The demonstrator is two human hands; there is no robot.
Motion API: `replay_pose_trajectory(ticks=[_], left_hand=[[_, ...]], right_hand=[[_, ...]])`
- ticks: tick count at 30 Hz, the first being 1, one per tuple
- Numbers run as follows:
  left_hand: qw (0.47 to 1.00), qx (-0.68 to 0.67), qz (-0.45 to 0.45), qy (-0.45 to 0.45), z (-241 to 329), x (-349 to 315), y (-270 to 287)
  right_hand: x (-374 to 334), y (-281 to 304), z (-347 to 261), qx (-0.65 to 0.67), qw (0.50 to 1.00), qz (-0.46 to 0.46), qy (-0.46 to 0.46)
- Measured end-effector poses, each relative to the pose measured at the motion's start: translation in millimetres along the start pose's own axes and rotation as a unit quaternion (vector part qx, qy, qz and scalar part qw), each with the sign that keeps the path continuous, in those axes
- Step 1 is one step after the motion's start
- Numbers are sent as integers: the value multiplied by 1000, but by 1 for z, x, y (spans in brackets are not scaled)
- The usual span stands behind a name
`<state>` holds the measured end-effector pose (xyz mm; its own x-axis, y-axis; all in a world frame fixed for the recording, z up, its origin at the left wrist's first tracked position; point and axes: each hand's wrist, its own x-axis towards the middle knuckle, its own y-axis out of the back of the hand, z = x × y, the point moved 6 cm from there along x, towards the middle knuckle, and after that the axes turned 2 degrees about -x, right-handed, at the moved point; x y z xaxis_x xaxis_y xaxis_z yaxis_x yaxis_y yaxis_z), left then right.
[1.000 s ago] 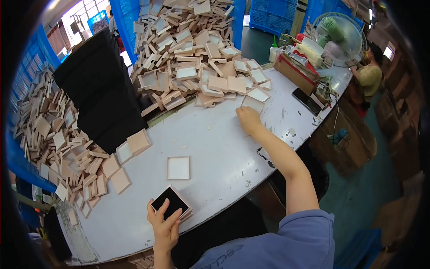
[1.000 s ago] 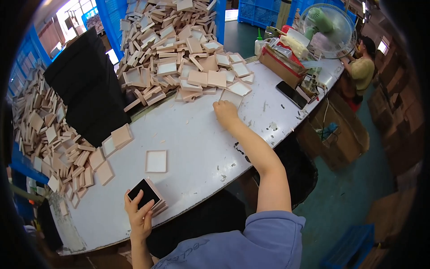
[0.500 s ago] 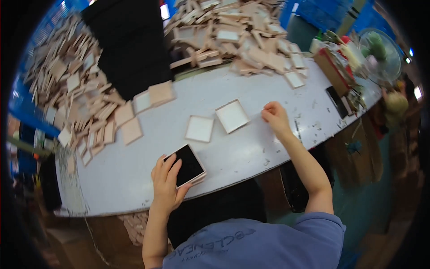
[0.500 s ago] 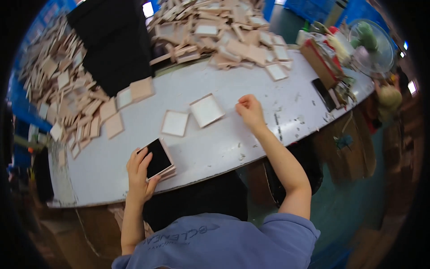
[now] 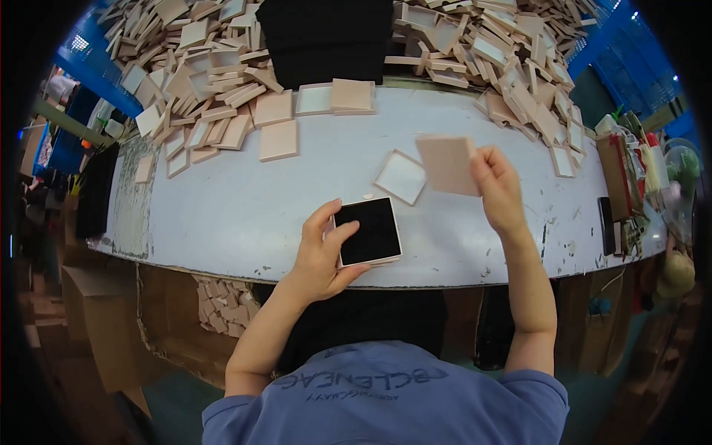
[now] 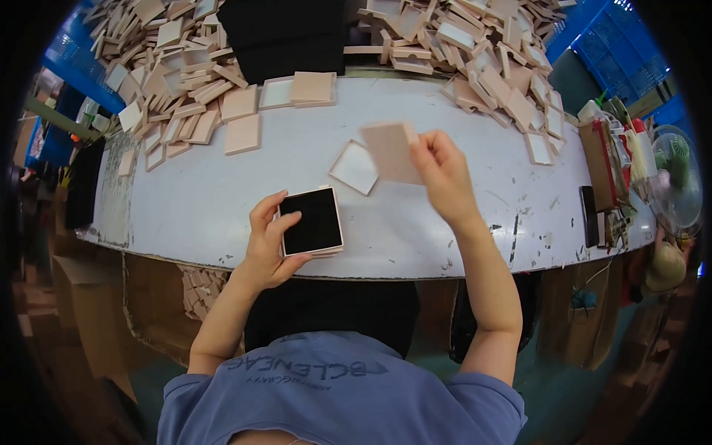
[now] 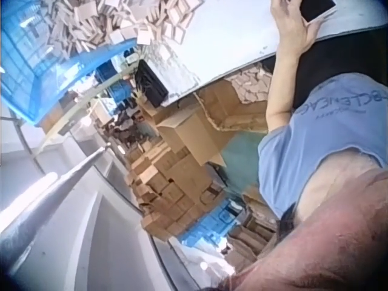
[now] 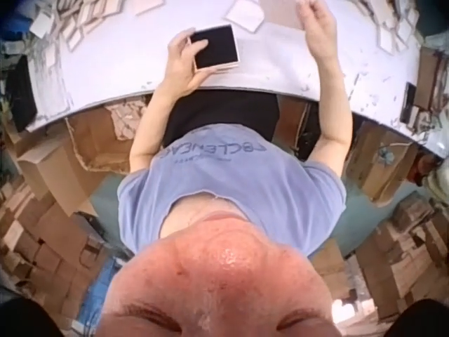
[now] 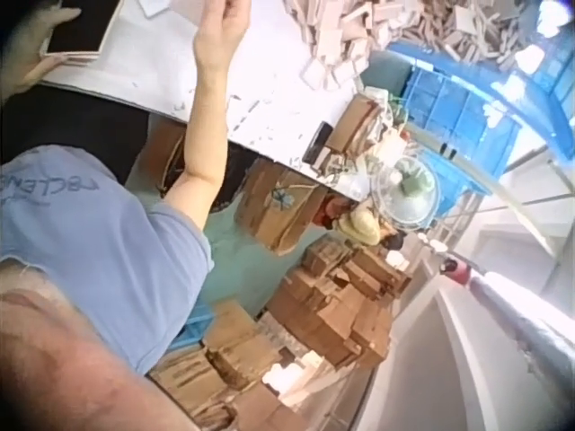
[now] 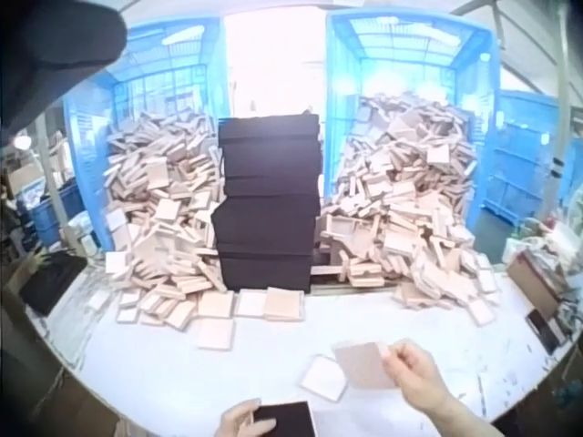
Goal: Packaging small square boxes by assembling lids and inserts.
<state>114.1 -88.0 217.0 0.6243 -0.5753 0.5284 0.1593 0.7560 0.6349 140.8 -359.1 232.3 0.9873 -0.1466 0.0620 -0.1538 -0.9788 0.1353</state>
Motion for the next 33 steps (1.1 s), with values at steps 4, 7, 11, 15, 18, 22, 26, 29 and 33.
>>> replay_pose_trajectory(ticks=[4, 7, 11, 15, 18, 22, 26, 29, 33], left_hand=[[996, -54, 53, -42, 1, 15, -2], [997, -62, 21, 27, -8, 12, -6], [997, 72, -15, 23, -10, 1, -3], [966, -225, 126, 19, -14, -1, -6], [991, -124, 42, 2, -14, 8, -5], [999, -41, -33, 9, -20, 6, -10], [999, -24, -33, -9, -23, 1, -12], [997, -30, -66, -25, -16, 4, -15], [993, -80, -82, -30, -28, -3, -17]], right_hand=[[19, -41, -9, 136, 971, -180, -82], [44, -81, 9, -224, 958, -179, -14], [34, -140, 4, -354, 904, -160, 178], [2, -152, -27, -428, 860, -182, 211], [-25, -133, -33, -455, 839, -128, 269], [-35, -128, -33, -418, 862, -136, 253], [-37, -136, -25, -405, 869, -167, 230], [-36, -132, -19, -316, 903, -159, 244], [-36, -125, -6, -210, 940, -103, 247]])
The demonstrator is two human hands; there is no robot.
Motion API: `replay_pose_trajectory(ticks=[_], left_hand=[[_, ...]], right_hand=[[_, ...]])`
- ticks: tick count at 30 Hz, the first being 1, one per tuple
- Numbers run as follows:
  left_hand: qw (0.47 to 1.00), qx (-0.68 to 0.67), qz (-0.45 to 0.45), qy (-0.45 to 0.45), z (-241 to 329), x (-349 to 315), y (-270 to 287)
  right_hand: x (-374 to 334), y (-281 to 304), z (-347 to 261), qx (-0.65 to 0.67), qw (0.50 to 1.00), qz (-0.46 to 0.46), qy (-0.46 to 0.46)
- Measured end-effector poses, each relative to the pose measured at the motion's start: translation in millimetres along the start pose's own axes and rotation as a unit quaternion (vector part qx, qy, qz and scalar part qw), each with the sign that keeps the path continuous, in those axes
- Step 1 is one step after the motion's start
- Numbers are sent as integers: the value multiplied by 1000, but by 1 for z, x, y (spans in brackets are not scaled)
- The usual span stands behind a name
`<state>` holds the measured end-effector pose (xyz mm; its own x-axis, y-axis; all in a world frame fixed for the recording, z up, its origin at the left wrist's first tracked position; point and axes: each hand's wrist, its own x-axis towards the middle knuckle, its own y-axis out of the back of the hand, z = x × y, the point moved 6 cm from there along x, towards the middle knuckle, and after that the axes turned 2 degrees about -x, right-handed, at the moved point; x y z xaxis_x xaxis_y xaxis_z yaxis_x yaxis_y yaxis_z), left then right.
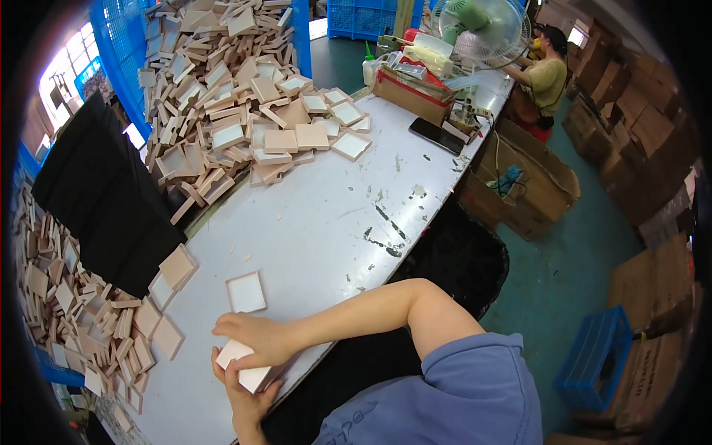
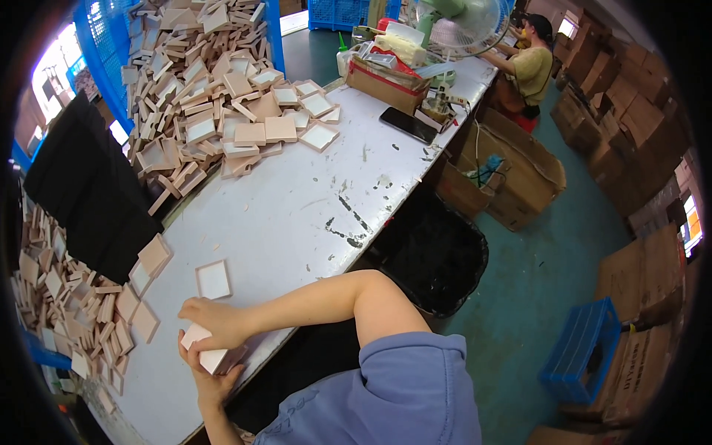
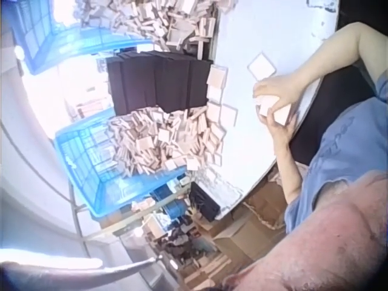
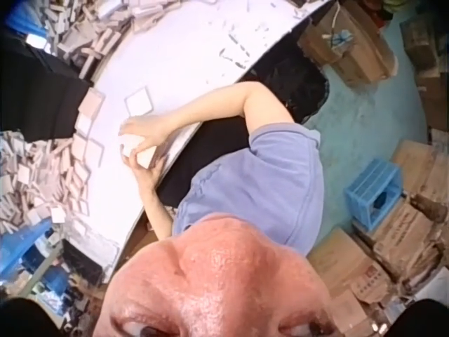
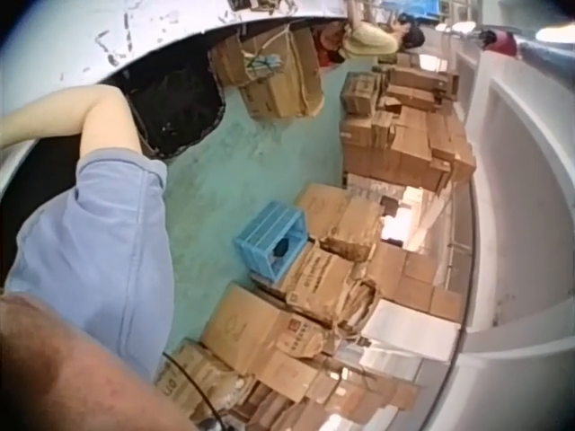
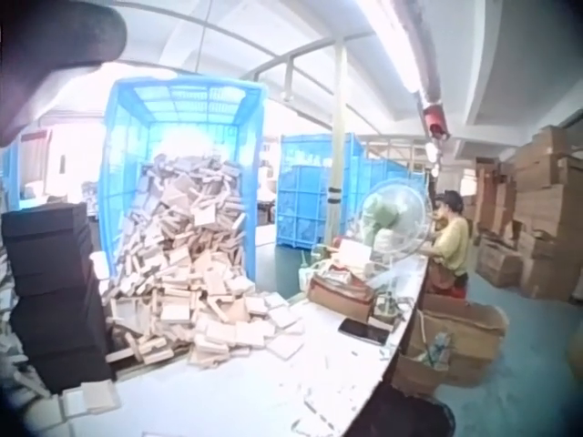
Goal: Packaging small square boxes by assembling lids and inserts.
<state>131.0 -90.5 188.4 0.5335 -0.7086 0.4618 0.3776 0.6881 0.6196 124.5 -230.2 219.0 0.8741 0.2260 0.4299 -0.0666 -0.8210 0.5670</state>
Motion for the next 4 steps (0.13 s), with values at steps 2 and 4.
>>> replay_pose_trajectory(ticks=[2, 4], left_hand=[[999, 7, -38, 19, -6, -1, -2], [999, 0, -29, -33, 1, 3, 0]], right_hand=[[-7, -3, 21, 157, 976, -3, -154], [-14, -13, 31, 261, 941, -16, -217]])
